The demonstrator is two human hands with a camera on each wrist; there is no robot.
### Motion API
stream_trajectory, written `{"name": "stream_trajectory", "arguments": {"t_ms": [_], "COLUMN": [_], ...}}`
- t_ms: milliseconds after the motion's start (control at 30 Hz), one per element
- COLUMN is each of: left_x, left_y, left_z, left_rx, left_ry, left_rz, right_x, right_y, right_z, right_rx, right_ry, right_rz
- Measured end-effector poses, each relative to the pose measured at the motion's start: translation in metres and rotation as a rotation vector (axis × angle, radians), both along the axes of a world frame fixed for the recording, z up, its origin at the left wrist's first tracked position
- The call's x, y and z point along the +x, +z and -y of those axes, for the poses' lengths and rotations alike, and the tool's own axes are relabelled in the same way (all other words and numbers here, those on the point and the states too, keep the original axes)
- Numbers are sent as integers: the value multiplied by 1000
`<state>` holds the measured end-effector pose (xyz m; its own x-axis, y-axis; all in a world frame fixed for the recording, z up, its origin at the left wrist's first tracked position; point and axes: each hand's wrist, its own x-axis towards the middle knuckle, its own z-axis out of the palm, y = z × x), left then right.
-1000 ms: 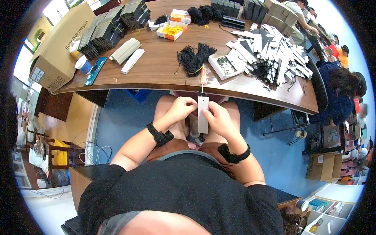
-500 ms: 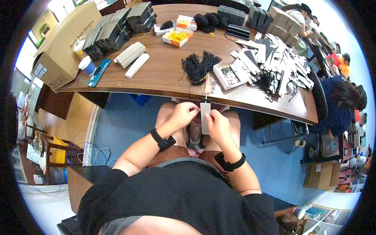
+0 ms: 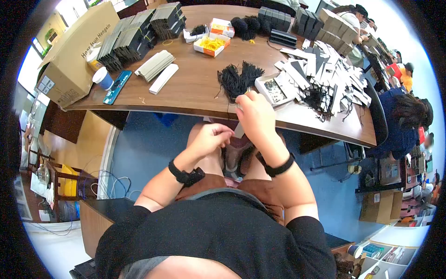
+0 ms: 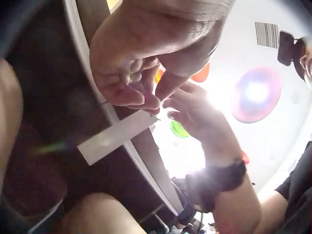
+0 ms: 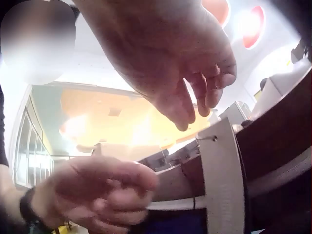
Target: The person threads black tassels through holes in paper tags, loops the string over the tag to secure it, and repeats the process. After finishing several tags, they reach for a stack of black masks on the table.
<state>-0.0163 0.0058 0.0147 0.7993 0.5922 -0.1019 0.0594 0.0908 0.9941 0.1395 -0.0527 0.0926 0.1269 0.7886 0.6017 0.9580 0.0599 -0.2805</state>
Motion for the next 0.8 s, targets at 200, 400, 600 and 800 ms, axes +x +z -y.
{"name": "stream_trajectory", "arguments": {"t_ms": [200, 400, 600, 800], "left_x": [-13, -7, 19, 22], "left_y": [7, 6, 19, 12], "left_z": [9, 4, -8, -10], "left_rx": [-89, -464, -980, -1009], "left_ry": [-74, -77, -136, -108], "left_rz": [16, 129, 351, 366], "right_x": [10, -10, -48, -55], "right_y": [-16, 9, -9, -31], "right_z": [-30, 6, 64, 89], "right_rx": [-83, 108, 26, -224], "right_ry": [-32, -8, 148, 129], "right_rz": [26, -54, -157, -372]}}
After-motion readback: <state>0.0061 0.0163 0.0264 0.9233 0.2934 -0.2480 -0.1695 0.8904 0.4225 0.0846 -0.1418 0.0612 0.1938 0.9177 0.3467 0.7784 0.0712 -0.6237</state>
